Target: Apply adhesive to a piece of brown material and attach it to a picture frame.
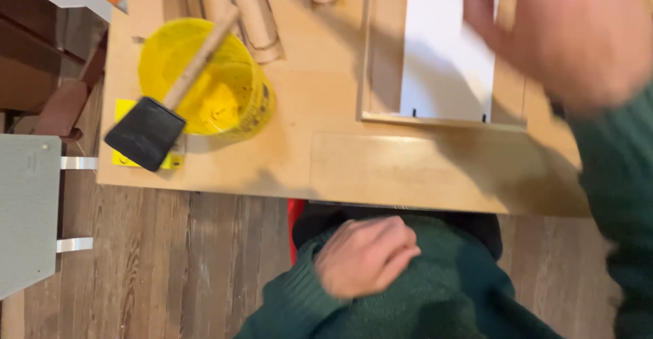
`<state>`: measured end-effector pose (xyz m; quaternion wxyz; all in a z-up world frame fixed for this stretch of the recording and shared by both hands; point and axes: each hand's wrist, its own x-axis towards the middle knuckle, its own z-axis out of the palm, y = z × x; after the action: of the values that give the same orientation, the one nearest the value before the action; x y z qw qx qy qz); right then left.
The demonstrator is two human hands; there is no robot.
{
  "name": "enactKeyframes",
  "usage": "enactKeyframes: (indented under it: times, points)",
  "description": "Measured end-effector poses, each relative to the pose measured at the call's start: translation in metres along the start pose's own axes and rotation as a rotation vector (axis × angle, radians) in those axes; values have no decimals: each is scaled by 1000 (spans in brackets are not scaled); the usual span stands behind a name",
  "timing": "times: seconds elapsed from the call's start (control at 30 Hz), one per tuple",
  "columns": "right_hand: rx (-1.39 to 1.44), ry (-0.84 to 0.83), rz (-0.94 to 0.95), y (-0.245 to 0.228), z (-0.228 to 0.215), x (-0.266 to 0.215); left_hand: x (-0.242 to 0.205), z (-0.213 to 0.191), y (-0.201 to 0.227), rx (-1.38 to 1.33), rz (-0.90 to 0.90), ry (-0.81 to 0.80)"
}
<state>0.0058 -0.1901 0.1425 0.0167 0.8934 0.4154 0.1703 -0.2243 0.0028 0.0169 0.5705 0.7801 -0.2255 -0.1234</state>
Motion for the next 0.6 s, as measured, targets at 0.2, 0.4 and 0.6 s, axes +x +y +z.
enactKeyframes:
  times: [0.2, 0.4, 0.6]
  points:
    - [399, -60, -442, -58, -51, -113, 32, -60, 106, 783, 468, 360]
    - [682, -236, 526, -69, -27, -211, 23, -36, 65, 537, 84, 76]
    - [635, 38, 810, -80, -22, -190, 34, -36, 56, 250, -8, 257]
